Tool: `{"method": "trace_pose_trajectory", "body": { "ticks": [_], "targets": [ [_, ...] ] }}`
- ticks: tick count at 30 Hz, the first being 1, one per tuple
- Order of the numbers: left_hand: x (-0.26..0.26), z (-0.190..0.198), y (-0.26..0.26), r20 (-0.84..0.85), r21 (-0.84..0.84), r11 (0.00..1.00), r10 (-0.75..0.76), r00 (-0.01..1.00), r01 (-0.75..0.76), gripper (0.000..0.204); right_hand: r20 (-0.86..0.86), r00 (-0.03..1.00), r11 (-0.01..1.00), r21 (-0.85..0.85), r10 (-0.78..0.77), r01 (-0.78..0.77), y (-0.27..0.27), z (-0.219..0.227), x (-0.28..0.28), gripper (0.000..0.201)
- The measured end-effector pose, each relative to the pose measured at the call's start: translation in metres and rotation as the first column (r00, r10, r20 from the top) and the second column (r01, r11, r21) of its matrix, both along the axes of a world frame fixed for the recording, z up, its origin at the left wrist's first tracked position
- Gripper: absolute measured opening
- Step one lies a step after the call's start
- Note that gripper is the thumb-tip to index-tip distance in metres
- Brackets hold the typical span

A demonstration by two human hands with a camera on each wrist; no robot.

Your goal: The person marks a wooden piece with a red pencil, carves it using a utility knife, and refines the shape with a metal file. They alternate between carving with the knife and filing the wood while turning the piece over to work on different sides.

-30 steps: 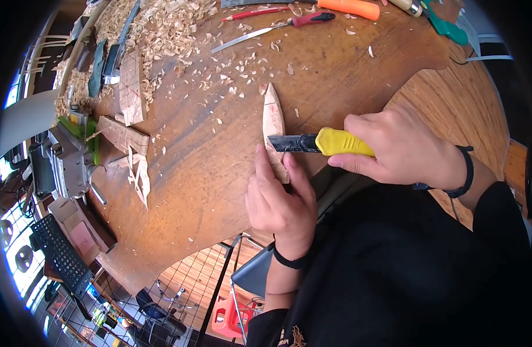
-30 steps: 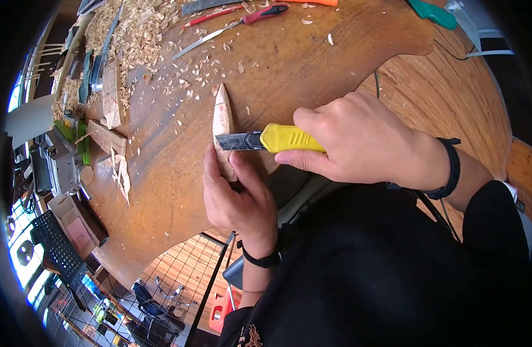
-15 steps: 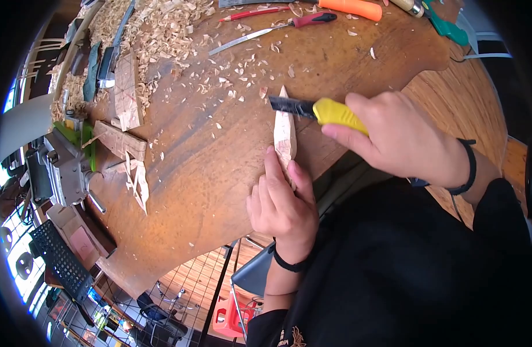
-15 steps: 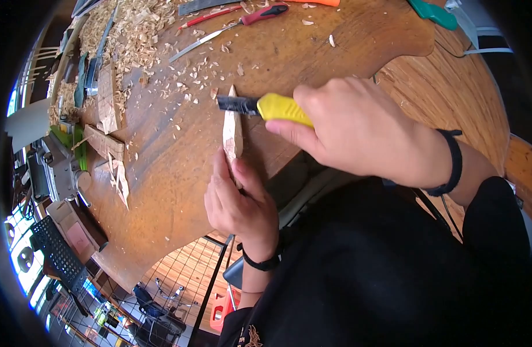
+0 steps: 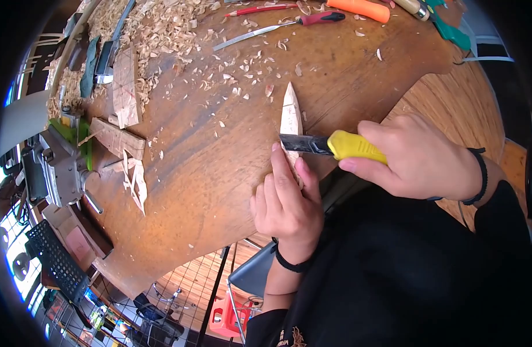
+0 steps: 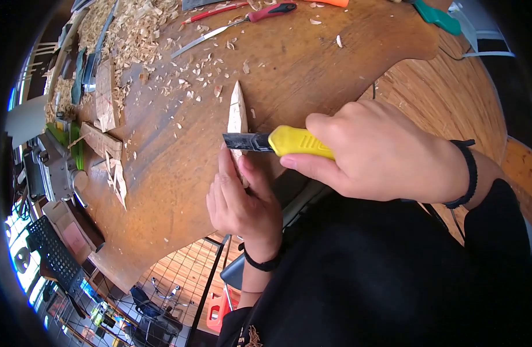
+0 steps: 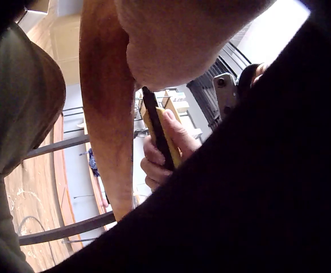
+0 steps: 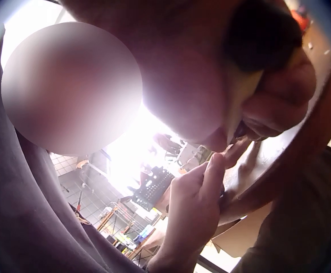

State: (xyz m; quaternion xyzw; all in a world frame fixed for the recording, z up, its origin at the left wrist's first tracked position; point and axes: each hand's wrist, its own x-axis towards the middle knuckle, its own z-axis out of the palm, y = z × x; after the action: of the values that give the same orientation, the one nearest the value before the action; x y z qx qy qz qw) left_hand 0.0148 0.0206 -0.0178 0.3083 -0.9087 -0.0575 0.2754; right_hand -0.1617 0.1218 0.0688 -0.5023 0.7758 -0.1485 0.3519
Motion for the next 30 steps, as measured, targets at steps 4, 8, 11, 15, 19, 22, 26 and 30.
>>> {"method": "trace_pose_trajectory", "body": {
  "ticks": [4,8,11,15,19,22,26,30],
  "targets": [
    [-0.002,0.0,-0.001,0.002,-0.006,1.0,0.005,1.0,-0.005,0.034,-0.119,0.993,1.0,-0.017,-0.013,0.011,-0.011,-0.008,0.006,0.05],
    [-0.003,0.0,0.0,-0.001,-0.016,1.0,0.026,1.0,-0.026,0.033,-0.182,0.983,0.994,-0.112,-0.013,-0.008,-0.016,-0.018,0.002,0.051],
    [-0.002,0.001,0.001,0.0,-0.006,0.999,0.039,0.999,-0.039,0.033,-0.122,0.992,0.996,-0.087,0.02,-0.031,-0.011,-0.013,0.0,0.052],
    [-0.002,0.0,0.001,-0.002,0.014,1.0,0.022,1.0,-0.022,0.034,-0.025,0.999,0.998,0.054,0.027,-0.025,-0.004,-0.002,0.001,0.053],
    [-0.001,0.001,0.001,0.008,0.009,1.0,0.013,1.0,-0.013,0.033,-0.133,0.991,0.999,-0.042,-0.014,0.009,-0.003,-0.013,0.005,0.053],
    [0.0,-0.003,0.0,-0.02,-0.02,1.0,-0.012,1.0,0.012,0.032,-0.363,0.923,0.984,-0.16,-0.129,0.075,-0.016,-0.025,-0.007,0.051],
    [0.0,0.004,0.004,-0.001,0.034,0.999,0.008,1.0,-0.008,0.025,-0.385,0.916,0.989,-0.138,-0.107,0.058,-0.019,-0.026,-0.008,0.051],
    [-0.002,0.009,0.007,0.013,0.117,0.992,0.055,0.998,-0.056,0.019,-0.357,0.922,0.98,-0.178,-0.153,0.093,-0.014,-0.031,-0.007,0.052]
  ]
}}
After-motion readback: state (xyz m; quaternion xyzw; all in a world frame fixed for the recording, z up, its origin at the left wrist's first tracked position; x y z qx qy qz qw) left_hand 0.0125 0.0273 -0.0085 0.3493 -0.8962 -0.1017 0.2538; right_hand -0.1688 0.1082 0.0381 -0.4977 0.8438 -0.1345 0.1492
